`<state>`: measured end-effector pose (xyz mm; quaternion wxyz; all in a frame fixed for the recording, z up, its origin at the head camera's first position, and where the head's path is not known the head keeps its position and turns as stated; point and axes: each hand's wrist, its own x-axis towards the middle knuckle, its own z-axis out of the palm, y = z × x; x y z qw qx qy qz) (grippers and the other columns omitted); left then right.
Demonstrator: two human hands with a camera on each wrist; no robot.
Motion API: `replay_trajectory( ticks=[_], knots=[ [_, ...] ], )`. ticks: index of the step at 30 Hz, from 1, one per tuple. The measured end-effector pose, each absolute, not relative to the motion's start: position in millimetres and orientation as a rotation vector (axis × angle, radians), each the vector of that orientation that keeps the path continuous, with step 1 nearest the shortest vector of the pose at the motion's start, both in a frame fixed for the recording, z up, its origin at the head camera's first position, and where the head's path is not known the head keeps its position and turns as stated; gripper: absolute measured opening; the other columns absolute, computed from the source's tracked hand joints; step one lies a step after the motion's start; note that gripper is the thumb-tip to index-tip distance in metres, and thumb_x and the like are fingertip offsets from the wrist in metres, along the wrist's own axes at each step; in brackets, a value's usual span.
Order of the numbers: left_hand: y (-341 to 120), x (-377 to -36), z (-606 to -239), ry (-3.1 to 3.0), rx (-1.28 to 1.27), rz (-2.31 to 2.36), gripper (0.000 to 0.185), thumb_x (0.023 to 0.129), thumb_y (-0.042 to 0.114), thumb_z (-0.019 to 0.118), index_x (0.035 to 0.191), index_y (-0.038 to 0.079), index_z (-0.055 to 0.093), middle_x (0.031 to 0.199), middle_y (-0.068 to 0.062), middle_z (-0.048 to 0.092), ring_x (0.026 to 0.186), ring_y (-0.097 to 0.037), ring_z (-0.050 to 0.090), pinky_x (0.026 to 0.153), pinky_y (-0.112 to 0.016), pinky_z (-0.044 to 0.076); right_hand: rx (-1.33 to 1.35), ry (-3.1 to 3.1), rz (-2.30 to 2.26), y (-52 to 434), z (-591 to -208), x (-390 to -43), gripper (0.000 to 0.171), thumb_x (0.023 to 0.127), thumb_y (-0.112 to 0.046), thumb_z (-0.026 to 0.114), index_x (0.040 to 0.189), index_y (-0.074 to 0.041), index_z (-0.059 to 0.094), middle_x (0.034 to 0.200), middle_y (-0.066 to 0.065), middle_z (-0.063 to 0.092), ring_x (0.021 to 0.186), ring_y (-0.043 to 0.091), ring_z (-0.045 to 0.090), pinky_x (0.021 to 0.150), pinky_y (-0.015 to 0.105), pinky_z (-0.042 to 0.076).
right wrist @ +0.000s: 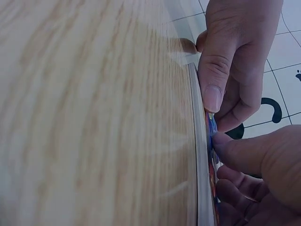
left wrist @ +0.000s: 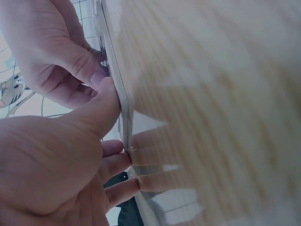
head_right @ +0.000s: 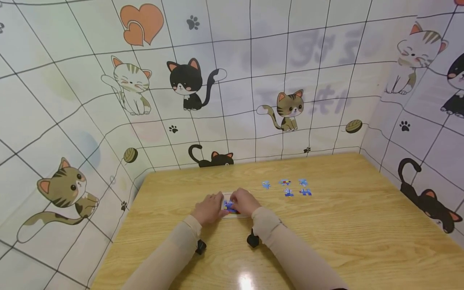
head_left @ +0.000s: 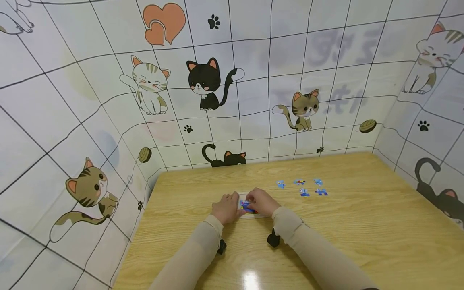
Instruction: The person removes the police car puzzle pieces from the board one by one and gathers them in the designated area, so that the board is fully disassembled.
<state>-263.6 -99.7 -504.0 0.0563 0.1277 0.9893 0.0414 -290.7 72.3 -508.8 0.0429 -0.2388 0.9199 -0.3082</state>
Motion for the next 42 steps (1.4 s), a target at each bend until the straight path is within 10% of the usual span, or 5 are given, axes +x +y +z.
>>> replay_trajectory(
  ticks=[42],
  knots=[
    [-99, -256, -491, 2.994, 0.411, 0.101, 0.074, 0.091, 0.059, 0.053, 0.145, 0.012, 0.034, 0.143, -0.008, 0.048, 0.130, -0.024, 0.045, 0.081, -0.060, 0.050, -1.006, 2.775, -0.675, 75, -500, -302, 0.016, 0.089, -0.009, 0.069, 0.104, -0.006, 0.062, 0.093, 0.001, 0.061, 0.078, 0.010, 0.056, 0.071, 0.030, 0.049]
  ],
)
